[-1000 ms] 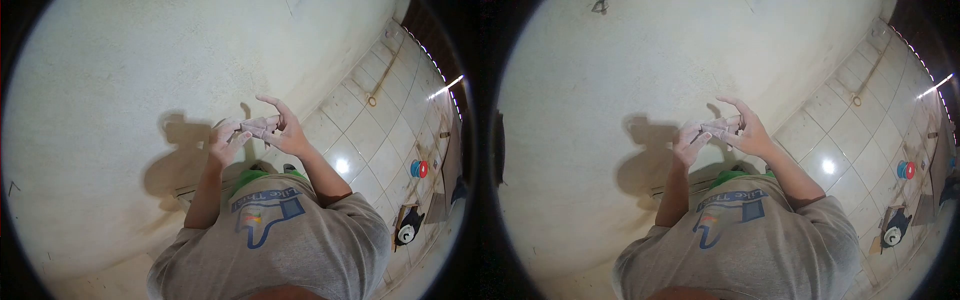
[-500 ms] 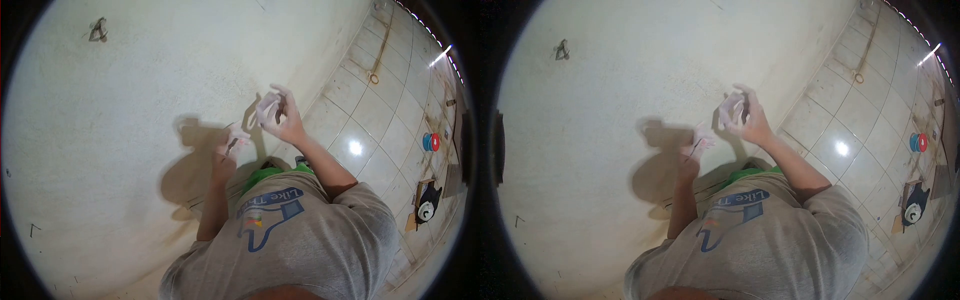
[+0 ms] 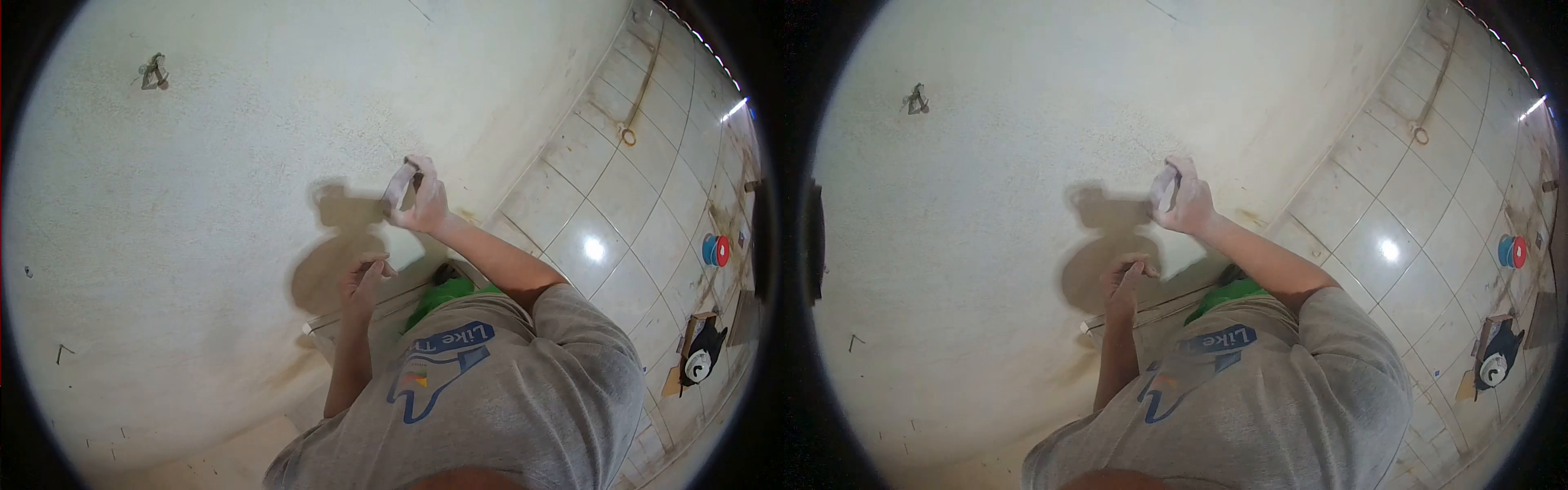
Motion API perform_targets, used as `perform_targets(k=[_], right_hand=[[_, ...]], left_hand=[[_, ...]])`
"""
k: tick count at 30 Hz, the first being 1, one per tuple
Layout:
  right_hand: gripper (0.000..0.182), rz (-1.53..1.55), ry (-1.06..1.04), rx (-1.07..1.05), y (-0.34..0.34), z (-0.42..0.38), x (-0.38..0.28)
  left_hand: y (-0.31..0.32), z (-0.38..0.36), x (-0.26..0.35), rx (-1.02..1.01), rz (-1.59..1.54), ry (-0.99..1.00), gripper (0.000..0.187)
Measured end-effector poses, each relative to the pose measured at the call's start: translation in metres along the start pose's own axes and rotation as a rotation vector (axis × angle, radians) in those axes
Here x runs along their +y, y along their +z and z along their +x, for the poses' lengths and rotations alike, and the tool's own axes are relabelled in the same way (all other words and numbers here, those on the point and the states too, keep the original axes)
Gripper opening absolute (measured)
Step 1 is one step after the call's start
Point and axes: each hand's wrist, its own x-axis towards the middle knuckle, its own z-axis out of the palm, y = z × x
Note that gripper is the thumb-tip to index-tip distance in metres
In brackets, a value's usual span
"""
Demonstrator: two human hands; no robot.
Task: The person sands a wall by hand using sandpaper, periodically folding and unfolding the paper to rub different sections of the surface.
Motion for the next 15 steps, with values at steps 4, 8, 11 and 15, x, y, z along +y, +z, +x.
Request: perform_targets(k=[4, 8, 11, 15], right_hand=[[0.064, -0.176, 0.473, 0.159, -0.010, 0.016, 0.027], [0.061, -0.168, 0.271, 0.329, -0.029, 0.026, 0.049], [0.060, -0.041, 0.193, 0.052, -0.024, 0.007, 0.027], [0.048, 0.081, -0.168, -0.083, -0.027, 0.006, 0.035]], left_hand=[[0.002, -0.010, -0.002, -0.040, -0.028, 0.013, 0.026], [0.017, -0.012, 0.014, -0.072, -0.108, 0.073, 0.037], [0.011, -0.016, -0.019, 0.003, 0.130, -0.061, 0.039], [0.010, -0.018, -0.028, 0.003, 0.072, -0.242, 0.032]])
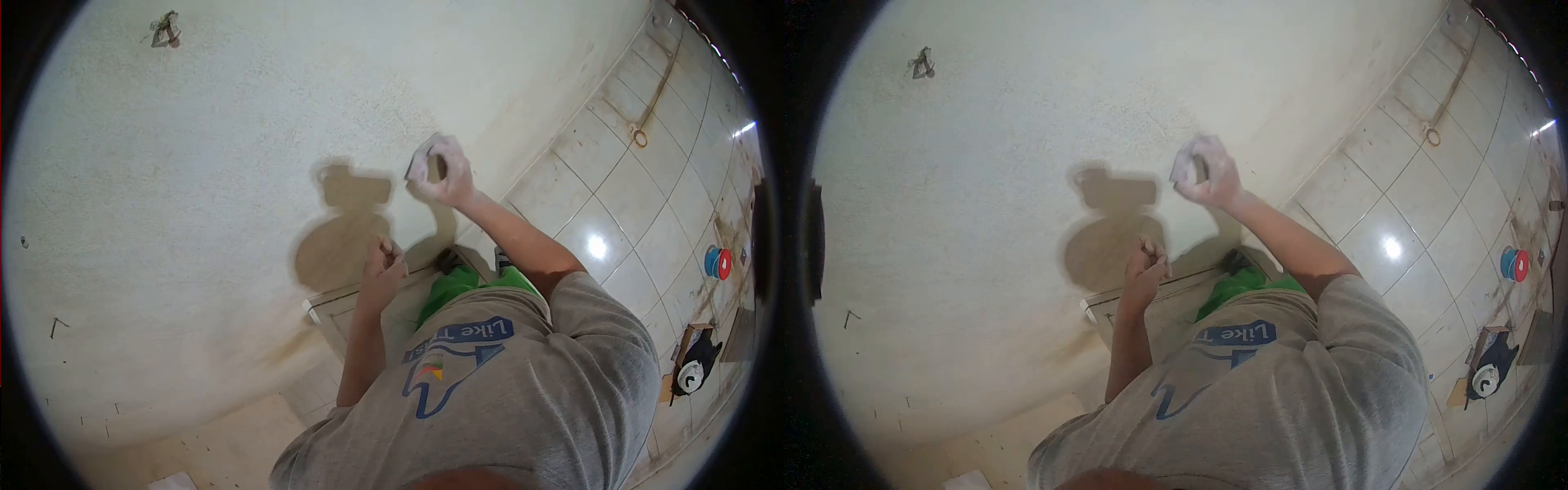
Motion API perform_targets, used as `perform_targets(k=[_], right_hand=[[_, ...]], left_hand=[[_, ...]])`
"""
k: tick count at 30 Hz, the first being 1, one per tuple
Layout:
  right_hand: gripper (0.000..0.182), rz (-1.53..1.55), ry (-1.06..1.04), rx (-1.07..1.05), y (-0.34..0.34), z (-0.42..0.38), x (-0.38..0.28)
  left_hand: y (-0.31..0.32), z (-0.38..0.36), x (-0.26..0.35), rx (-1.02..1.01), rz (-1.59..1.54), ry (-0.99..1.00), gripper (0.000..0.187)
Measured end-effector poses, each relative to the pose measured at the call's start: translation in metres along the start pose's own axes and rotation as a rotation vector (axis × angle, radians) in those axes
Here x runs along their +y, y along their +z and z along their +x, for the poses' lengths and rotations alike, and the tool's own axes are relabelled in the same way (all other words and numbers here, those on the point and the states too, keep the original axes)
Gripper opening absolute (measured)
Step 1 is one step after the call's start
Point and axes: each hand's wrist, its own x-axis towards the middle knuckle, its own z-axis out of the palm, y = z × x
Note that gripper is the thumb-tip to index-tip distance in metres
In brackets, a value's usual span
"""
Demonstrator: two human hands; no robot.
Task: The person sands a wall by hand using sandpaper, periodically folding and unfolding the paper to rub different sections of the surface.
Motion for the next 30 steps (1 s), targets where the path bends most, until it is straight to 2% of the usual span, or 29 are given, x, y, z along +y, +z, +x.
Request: perform_targets(k=[2, 3, 5, 6, 8, 10, 12, 13, 15, 16, 17, 19, 20, 22, 25, 28, 29, 30], right_hand=[[0.044, 0.203, 0.088, 0.134, -0.002, 0.006, 0.012], [0.042, 0.335, 0.120, 0.247, 0.001, 0.007, 0.016], [0.042, 0.023, 0.275, 0.258, -0.009, 0.006, 0.015], [0.042, -0.134, 0.352, 0.265, -0.014, 0.008, 0.009], [0.042, -0.126, 0.230, 0.315, -0.012, 0.012, -0.005], [0.043, -0.141, 0.121, 0.303, 0.000, 0.021, -0.010], [0.043, -0.205, 0.028, 0.223, -0.006, 0.018, -0.002], [0.039, -0.155, 0.082, 0.234, -0.009, 0.017, 0.003], [0.032, -0.081, 0.188, 0.258, -0.020, 0.015, 0.018], [0.029, -0.042, 0.255, 0.330, -0.023, 0.017, 0.020], [0.025, 0.001, 0.318, 0.405, -0.026, 0.020, 0.020], [0.021, 0.101, 0.473, 0.671, -0.025, 0.032, 0.009], [0.022, 0.149, 0.391, 0.560, -0.016, 0.030, 0.001], [0.025, 0.245, 0.233, 0.336, 0.000, 0.023, -0.017], [0.032, -0.183, -0.140, -0.151, -0.013, 0.020, -0.017], [0.025, -0.174, -0.063, -0.031, -0.034, 0.033, 0.012], [0.029, -0.193, 0.034, 0.046, -0.042, 0.035, 0.017], [0.025, -0.154, 0.174, 0.216, -0.041, 0.039, 0.017]], left_hand=[[-0.002, -0.005, 0.012, -0.019, -0.015, -0.025, 0.021], [-0.005, -0.007, 0.019, -0.016, 0.247, -0.034, 0.014], [-0.016, -0.007, 0.033, -0.013, 0.769, -0.051, 0.010], [-0.022, -0.004, 0.035, -0.036, 0.843, -0.140, 0.012], [-0.033, 0.005, 0.041, -0.066, 0.989, -0.322, 0.017], [-0.059, 0.012, 0.014, -0.158, 0.956, -0.117, 0.026], [-0.086, 0.018, -0.023, -0.044, 1.013, 0.181, 0.028], [-0.085, 0.026, -0.029, 0.103, 1.078, 0.389, 0.026], [-0.078, 0.035, -0.030, 0.297, 0.999, 0.490, 0.022], [-0.062, 0.028, 0.008, 0.343, 0.865, 0.377, 0.019], [-0.052, 0.025, 0.029, 0.386, 0.729, 0.267, 0.018], [-0.046, 0.023, 0.029, 0.448, 0.382, 0.351, 0.022], [-0.043, 0.022, 0.029, 0.472, 0.210, 0.386, 0.026], [-0.033, 0.027, 0.036, 0.510, 0.209, 0.474, 0.029], [-0.036, 0.032, 0.032, 0.582, 0.267, 0.497, 0.030], [-0.057, 0.042, 0.028, 0.617, 0.267, 0.550, 0.028], [-0.063, 0.046, 0.028, 0.615, 0.251, 0.581, 0.027], [-0.064, 0.047, 0.035, 0.604, 0.304, 0.582, 0.024]])
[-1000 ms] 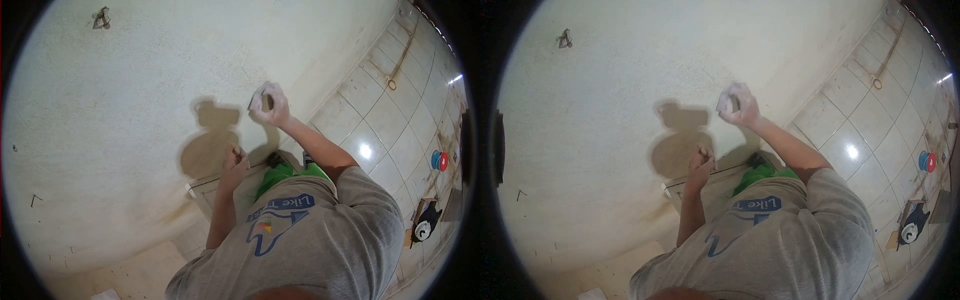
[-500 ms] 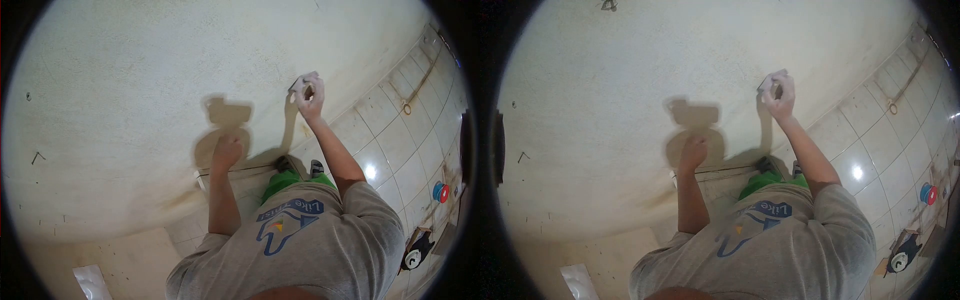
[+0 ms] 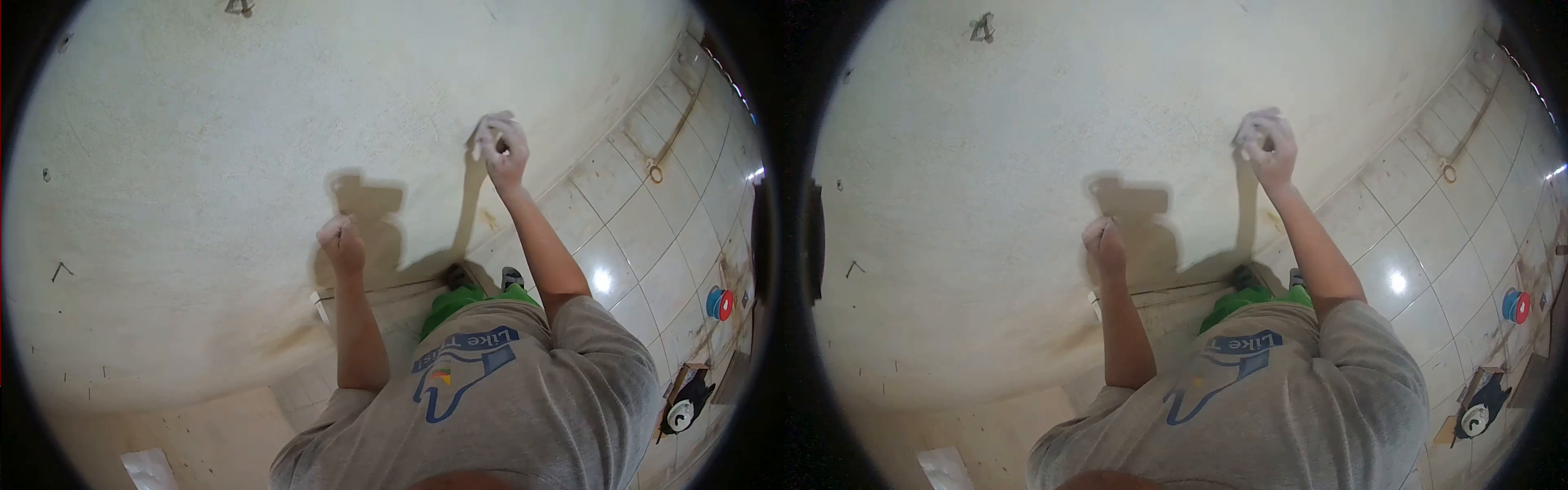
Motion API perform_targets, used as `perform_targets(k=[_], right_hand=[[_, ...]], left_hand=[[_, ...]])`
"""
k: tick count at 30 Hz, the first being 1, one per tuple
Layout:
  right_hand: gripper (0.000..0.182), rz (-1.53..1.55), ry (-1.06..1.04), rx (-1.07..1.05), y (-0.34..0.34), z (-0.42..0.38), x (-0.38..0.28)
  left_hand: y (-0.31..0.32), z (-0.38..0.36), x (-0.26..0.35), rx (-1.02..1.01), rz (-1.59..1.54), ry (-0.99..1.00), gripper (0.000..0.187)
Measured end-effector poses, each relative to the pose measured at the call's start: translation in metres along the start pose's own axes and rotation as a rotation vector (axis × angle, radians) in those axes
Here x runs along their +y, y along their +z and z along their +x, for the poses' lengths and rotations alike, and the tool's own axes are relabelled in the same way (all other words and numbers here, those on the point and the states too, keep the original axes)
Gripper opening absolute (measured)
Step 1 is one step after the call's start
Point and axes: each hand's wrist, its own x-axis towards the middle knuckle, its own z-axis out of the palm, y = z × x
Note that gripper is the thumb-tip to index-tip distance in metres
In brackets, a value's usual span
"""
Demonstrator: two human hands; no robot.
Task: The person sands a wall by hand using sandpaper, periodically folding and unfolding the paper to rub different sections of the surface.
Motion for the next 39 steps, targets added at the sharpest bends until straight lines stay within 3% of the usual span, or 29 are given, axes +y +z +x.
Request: perform_targets(k=[2, 3, 5, 7, 10, 14, 17, 20, 23, 26, 31, 34, 39], right_hand=[[0.017, 0.082, 0.309, 0.306, 0.008, 0.005, -0.003], [0.008, 0.034, 0.378, 0.333, 0.012, -0.002, 0.000], [0.012, 0.224, 0.165, 0.143, 0.025, -0.012, -0.027], [0.021, 0.234, -0.182, -0.185, 0.042, -0.031, -0.034], [0.030, -0.058, -0.365, -0.466, 0.031, -0.044, -0.054], [0.031, -0.082, -0.125, -0.163, 0.012, -0.028, -0.024], [0.032, -0.085, 0.130, 0.073, 0.008, -0.039, 0.004], [0.025, -0.113, 0.335, 0.124, 0.012, -0.047, -0.018], [0.025, -0.072, -0.272, -0.233, 0.027, -0.058, -0.034], [0.027, -0.191, -0.349, -0.470, 0.019, -0.048, -0.060], [0.024, -0.295, -0.052, -0.030, 0.000, -0.008, 0.002], [0.020, -0.303, 0.167, 0.086, 0.000, 0.002, -0.004], [0.016, -0.147, -0.030, -0.070, 0.022, -0.030, -0.063]], left_hand=[[-0.001, 0.003, 0.010, -0.040, 0.084, 0.035, 0.018], [0.000, 0.002, 0.013, -0.043, 0.062, 0.009, 0.017], [0.002, 0.003, 0.018, -0.054, 0.020, -0.037, 0.016], [-0.001, 0.003, 0.008, -0.085, 0.005, -0.049, 0.021], [-0.005, 0.002, 0.004, -0.106, 0.075, 0.030, 0.024], [-0.004, 0.002, 0.011, -0.088, 0.177, 0.116, 0.022], [0.000, 0.000, 0.005, -0.058, 0.158, 0.028, 0.017], [-0.002, -0.002, 0.018, -0.072, 0.198, -0.051, 0.015], [-0.003, -0.003, 0.013, -0.095, 0.293, 0.039, 0.013], [-0.005, -0.004, 0.016, -0.112, 0.306, 0.027, 0.015], [0.002, -0.006, 0.007, -0.031, 0.317, -0.003, 0.012], [0.001, -0.006, 0.006, -0.056, 0.313, -0.060, 0.012], [0.007, -0.006, -0.002, 0.019, 0.208, 0.047, 0.013]])
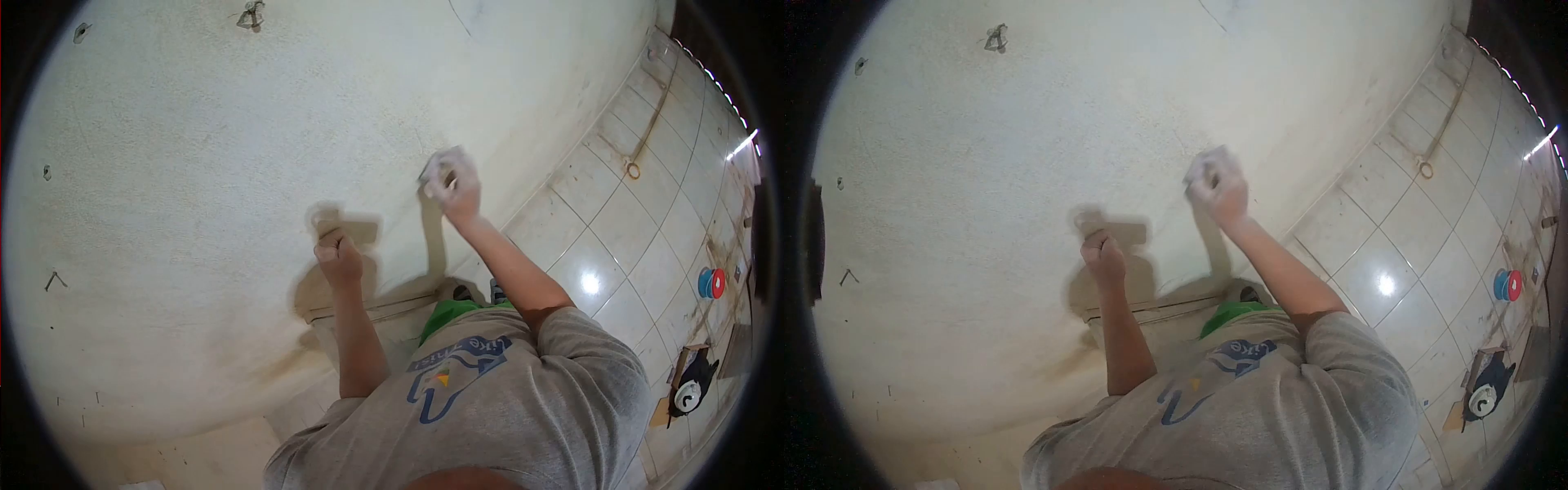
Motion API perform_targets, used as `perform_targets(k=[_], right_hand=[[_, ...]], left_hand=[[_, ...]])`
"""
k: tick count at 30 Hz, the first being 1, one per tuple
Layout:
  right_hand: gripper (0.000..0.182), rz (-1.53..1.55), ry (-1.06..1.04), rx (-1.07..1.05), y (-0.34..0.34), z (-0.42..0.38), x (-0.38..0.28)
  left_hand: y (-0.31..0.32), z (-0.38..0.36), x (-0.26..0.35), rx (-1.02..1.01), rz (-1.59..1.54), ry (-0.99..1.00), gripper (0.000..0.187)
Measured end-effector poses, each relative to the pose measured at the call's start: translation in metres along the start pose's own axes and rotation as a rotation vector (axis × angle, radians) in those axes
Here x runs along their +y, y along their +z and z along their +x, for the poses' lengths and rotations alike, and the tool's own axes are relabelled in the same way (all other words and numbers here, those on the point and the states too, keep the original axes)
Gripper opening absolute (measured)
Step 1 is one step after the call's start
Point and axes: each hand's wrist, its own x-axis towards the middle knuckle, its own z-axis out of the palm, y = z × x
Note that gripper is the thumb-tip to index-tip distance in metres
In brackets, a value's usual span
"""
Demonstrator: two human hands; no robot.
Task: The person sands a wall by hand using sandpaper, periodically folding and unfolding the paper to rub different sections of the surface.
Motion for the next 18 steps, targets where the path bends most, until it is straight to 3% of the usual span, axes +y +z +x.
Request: perform_targets(k=[2, 5, 8, 11, 14, 18], right_hand=[[0.015, -0.003, -0.117, -0.168, 0.004, -0.024, 0.004], [0.016, 0.210, 0.248, 0.052, 0.002, -0.013, 0.039], [0.016, -0.051, 0.600, 0.405, 0.023, -0.031, 0.116], [0.013, -0.120, 0.280, 0.404, 0.019, -0.028, 0.065], [0.006, -0.046, 0.423, 0.195, 0.007, -0.037, 0.037], [0.003, 0.173, 0.585, 0.143, -0.008, -0.030, 0.069]], left_hand=[[0.001, 0.002, -0.002, 0.023, -0.012, 0.076, 0.014], [-0.002, 0.004, -0.001, -0.037, -0.025, 0.014, 0.015], [-0.006, 0.005, 0.004, -0.058, 0.067, 0.023, 0.016], [-0.001, 0.002, 0.009, -0.002, 0.036, 0.033, 0.016], [0.001, 0.000, 0.010, 0.025, 0.080, 0.101, 0.016], [-0.001, 0.001, 0.013, 0.001, 0.093, 0.037, 0.019]])
